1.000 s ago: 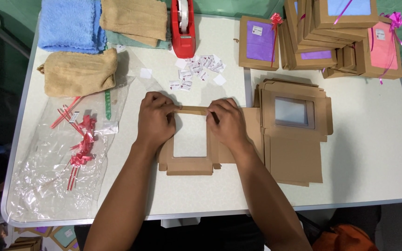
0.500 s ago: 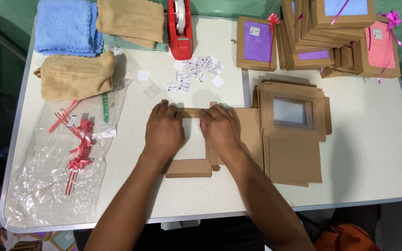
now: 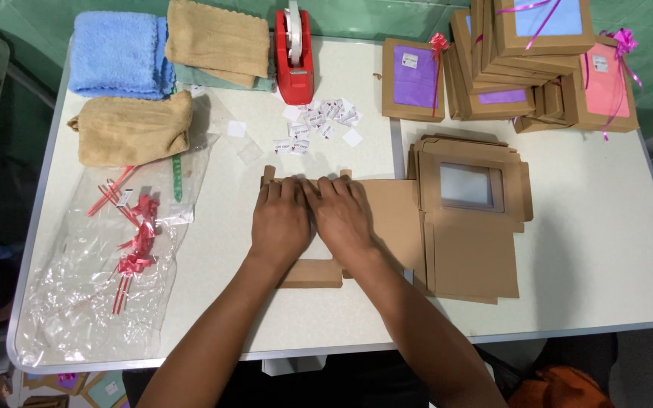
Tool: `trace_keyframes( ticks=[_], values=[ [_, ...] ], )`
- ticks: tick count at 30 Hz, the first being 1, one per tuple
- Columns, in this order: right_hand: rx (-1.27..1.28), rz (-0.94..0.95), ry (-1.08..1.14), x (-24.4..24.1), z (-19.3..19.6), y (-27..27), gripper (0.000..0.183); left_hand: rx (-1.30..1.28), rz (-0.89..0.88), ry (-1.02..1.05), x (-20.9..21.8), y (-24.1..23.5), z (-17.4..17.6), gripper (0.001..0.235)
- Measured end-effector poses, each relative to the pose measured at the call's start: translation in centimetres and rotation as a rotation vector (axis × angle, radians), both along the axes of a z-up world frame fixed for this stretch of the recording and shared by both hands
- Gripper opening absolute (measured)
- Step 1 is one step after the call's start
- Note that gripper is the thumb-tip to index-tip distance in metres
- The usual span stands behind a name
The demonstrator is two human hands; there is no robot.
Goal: The person assembles cardboard boxes by hand, folding the flaps and pressing the edges to form the box shape.
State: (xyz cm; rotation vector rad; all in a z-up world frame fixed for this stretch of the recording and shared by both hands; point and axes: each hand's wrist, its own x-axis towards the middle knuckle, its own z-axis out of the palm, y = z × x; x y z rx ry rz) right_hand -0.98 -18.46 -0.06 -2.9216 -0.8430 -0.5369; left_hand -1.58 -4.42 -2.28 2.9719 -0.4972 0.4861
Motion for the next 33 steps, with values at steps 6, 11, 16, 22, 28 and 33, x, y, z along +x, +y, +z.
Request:
trace_keyframes(
  ticks=[6,11,16,22,28,33],
  values=[
    [0.001,0.010,0.073,0.5,-1.0,0.1,0.037,0.094,0.035,0.065,-1.1,-0.7,1.3,0.042],
    [0.029,-0.014,-0.052,0.7,-3.3,-0.6,0.037,0.119,0.048,0.170,-0.8,-0.5,0.2,0.047],
    [0.050,-0.045,-0.161,0.9,-4.1,-1.2,0.032,0.145,0.059,0.226,-0.5,-0.4,0.0,0.051],
    [0.054,-0.147,-0.180,0.4,-4.1,-1.3,0.030,0.114,0.058,0.226,-0.6,-0.2,0.2,0.052],
    [0.081,-0.176,-0.228,0.2,-4.7,-1.0,0.028,0.129,0.055,0.172,-0.9,-0.2,-0.3,0.052],
    [0.009,-0.223,-0.205,0.2,-5.1,-1.1,0.029,0.112,0.055,0.151,-0.5,-0.6,-1.1,0.050]
  ],
)
